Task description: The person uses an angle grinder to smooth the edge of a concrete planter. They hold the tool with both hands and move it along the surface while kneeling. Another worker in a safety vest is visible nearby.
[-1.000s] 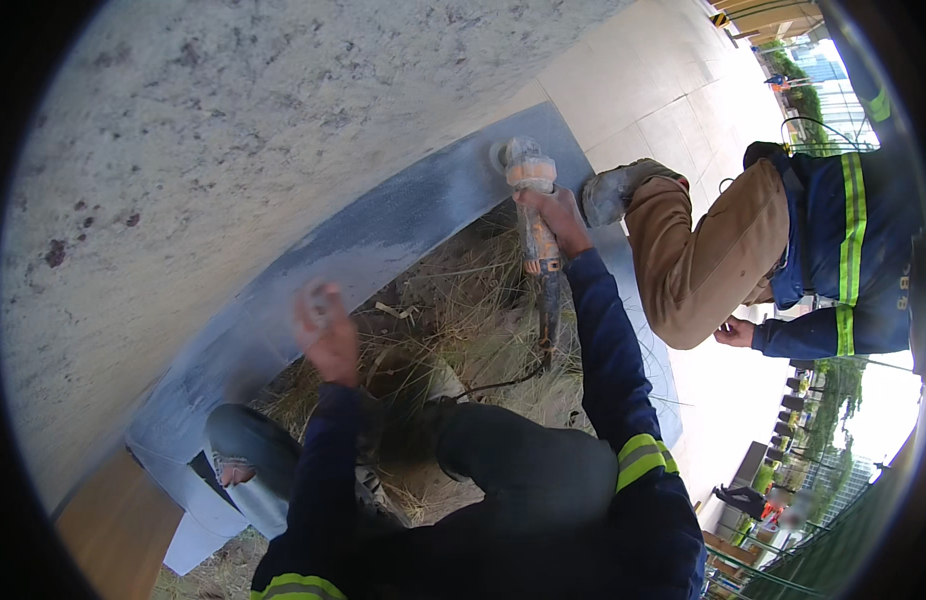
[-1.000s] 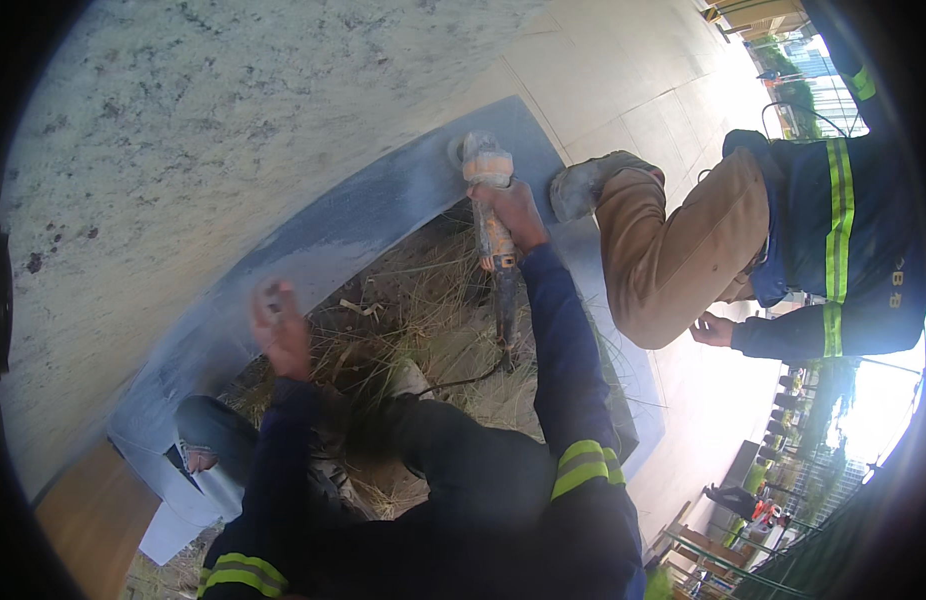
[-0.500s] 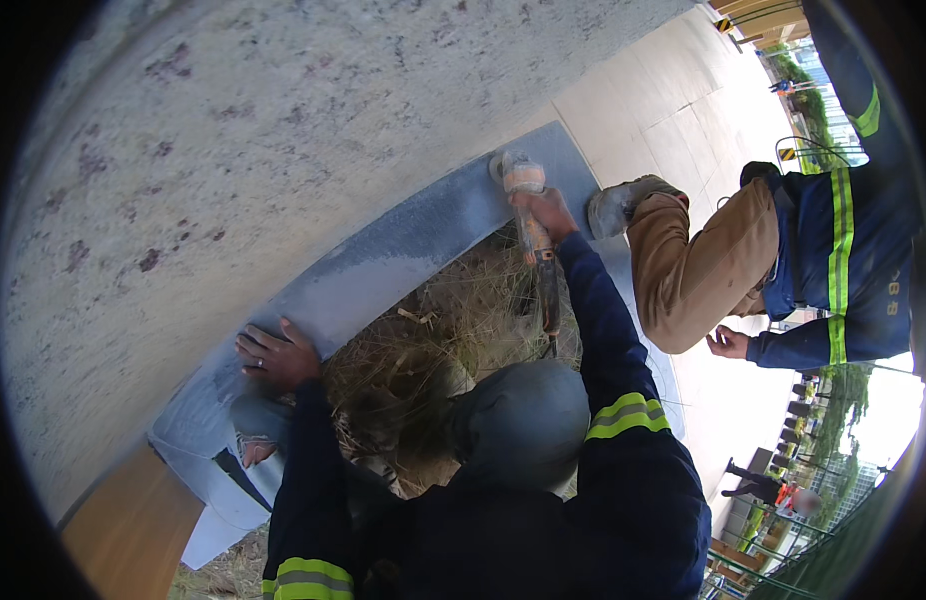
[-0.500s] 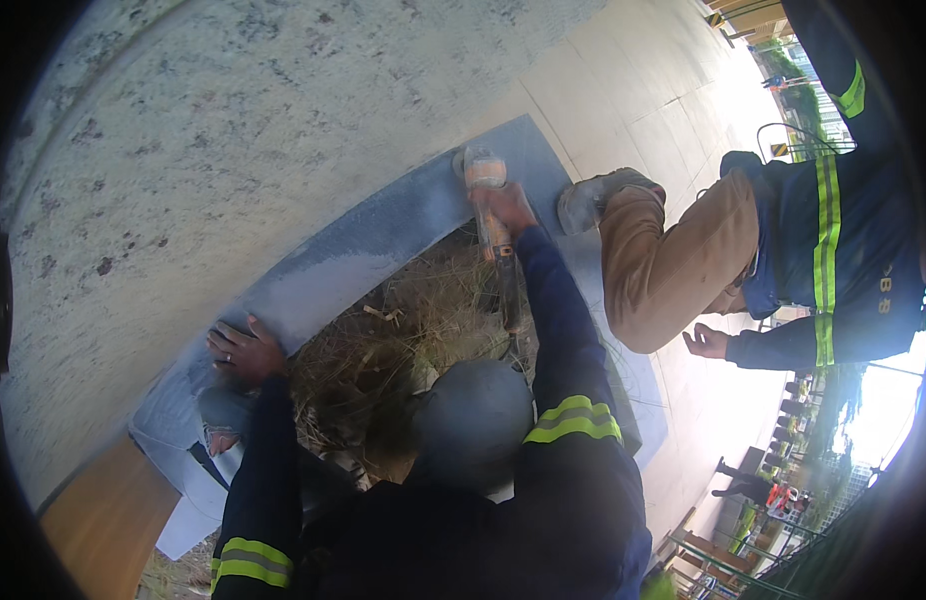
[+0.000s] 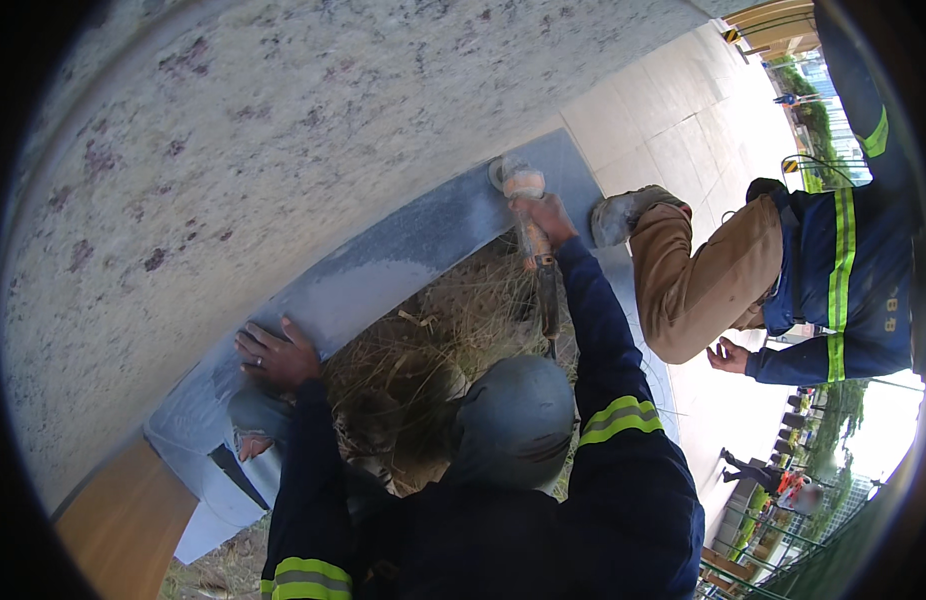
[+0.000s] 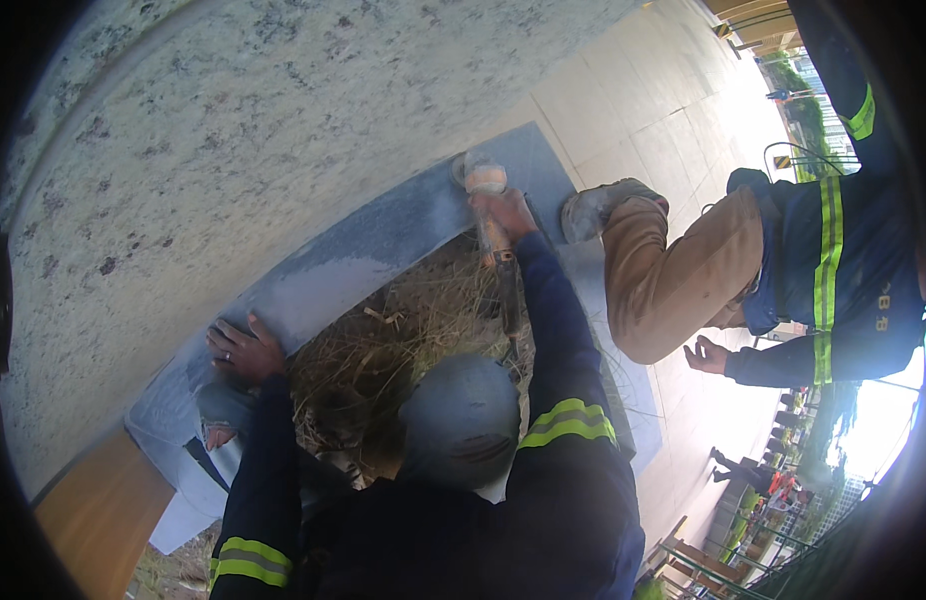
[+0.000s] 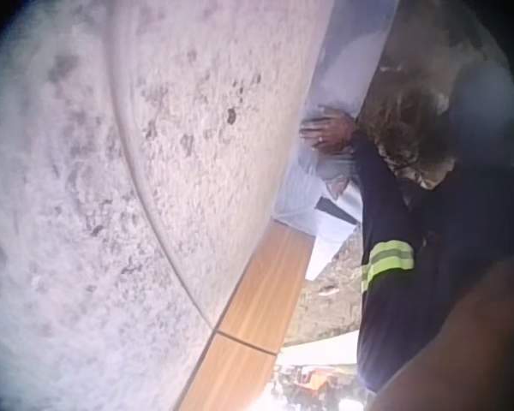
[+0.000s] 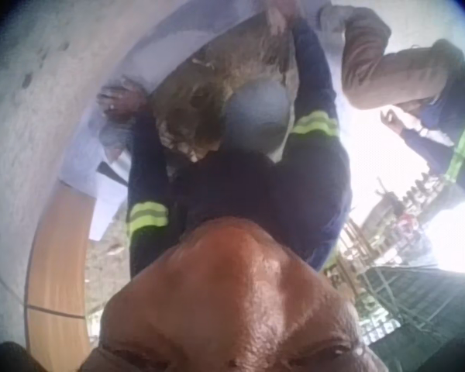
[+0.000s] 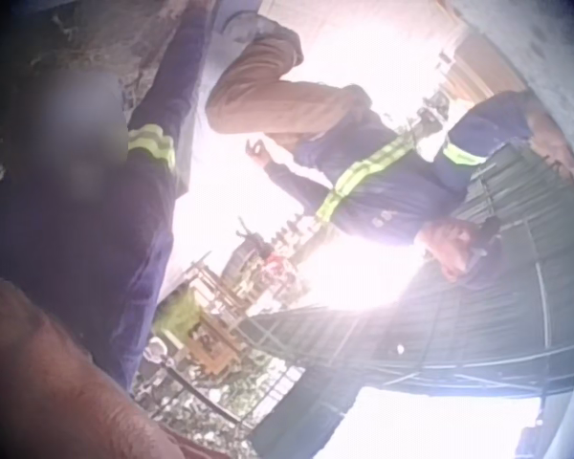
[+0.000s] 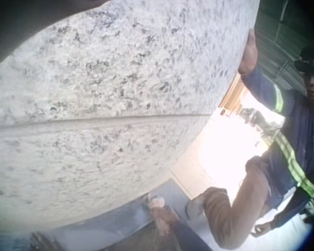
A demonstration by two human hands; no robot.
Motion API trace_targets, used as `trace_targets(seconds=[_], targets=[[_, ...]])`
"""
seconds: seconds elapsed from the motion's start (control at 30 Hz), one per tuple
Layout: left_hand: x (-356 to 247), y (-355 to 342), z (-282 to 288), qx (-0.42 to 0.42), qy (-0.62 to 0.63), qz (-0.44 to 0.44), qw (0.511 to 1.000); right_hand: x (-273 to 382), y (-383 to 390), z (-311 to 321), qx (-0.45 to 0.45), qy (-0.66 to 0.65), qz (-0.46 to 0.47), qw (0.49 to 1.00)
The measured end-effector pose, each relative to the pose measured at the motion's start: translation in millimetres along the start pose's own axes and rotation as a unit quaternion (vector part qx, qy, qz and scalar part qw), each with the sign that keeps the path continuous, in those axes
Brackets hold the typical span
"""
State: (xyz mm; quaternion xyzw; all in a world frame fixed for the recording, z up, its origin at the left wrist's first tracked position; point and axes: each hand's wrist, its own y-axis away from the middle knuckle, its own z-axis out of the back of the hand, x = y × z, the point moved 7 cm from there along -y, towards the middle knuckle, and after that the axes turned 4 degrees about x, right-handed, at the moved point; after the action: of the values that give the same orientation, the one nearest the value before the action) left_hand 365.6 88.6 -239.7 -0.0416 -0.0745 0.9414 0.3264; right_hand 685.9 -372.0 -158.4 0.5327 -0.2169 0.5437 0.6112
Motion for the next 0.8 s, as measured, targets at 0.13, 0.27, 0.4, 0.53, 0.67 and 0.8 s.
trace_targets(seconds=[0.13,0.27,0.4,0.53,0.67,0.8], targets=[[-5,2,-3,0.002,0.003,-0.002,1.000,-18,-11,16,-0.031,-0.001,-0.052,0.998],[-2,2,-1,-0.024,0.006,-0.001,1.000,-18,-10,7,-0.009,0.041,-0.009,0.999],[-3,1,4,-0.001,-0.025,0.002,1.000,-10,-7,0,0.008,0.035,0.047,0.998],[-2,1,5,-0.004,-0.024,-0.004,1.000,-18,-11,12,-0.027,0.073,-0.053,0.996],[-5,1,6,-0.005,-0.019,0.005,1.000,-14,-5,9,-0.022,0.068,-0.030,0.997],[-3,2,6,-0.012,-0.013,0.004,1.000,-1,-1,2,0.006,0.059,0.058,0.997]])
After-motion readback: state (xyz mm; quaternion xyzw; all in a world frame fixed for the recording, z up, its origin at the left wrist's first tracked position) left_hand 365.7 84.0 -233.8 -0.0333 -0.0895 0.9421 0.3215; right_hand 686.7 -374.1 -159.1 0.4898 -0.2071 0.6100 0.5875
